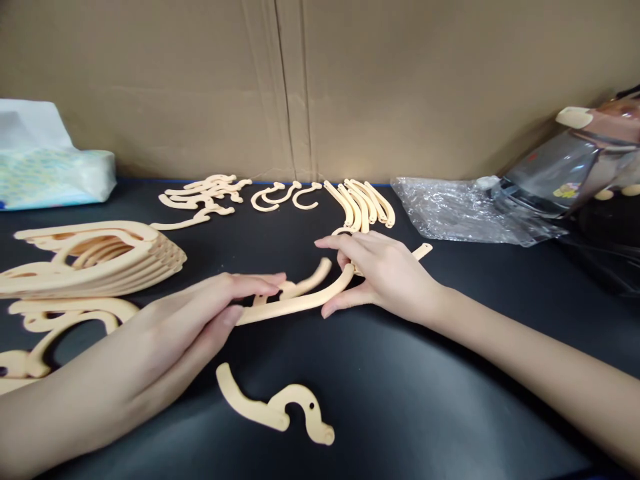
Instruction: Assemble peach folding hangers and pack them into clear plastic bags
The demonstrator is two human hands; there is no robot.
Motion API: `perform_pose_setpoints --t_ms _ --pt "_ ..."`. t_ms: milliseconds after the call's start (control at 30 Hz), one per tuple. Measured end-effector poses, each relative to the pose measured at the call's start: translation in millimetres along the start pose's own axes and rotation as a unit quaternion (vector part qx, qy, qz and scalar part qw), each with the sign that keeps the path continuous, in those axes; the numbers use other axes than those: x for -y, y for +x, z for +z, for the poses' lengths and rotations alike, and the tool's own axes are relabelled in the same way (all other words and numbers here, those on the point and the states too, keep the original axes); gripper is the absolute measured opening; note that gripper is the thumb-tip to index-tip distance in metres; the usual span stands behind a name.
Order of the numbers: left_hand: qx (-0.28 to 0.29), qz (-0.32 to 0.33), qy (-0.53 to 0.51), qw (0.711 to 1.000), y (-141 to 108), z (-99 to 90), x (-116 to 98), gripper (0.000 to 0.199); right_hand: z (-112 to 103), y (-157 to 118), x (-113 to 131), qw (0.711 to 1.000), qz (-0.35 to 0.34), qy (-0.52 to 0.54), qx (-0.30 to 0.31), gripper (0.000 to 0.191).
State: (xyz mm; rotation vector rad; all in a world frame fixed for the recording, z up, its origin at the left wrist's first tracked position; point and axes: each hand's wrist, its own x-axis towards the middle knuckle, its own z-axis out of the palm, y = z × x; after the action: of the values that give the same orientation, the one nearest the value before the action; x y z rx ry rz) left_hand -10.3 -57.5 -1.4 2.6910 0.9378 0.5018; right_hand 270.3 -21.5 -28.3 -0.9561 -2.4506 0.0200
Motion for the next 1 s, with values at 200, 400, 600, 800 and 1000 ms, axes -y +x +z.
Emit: perform_pose_setpoints --t_ms 200,400,600,800,1000 --pt "-0.006 0.011 -0.029 1.000 1.0 5.3 -5.8 0.024 0.9 1.4 14.6 1.000 -0.020 -0.011 0.002 0.076" --pt "0.001 0.040 0.044 0.998 0.7 5.0 -3.8 0.036 -2.4 2.8 18.0 0.995 -0.074 -0.064 -0.007 0.065" --pt "0.041 0.072 0.140 0.987 7.5 -1.9 1.7 0.032 -3.4 1.8 8.2 0.995 -0.024 -0.094 -0.005 0.055" --pt "-0.041 0.058 0.211 0.975 8.4 0.0 20.4 0.029 -1.4 1.1 24.8 0.994 -0.084 -0.029 0.067 0.048" --pt "-0.071 -0.008 0.241 0.968 4.9 0.1 18.8 0.035 -5.4 -0.3 49.6 0.992 -0.110 -0.028 0.048 0.057"
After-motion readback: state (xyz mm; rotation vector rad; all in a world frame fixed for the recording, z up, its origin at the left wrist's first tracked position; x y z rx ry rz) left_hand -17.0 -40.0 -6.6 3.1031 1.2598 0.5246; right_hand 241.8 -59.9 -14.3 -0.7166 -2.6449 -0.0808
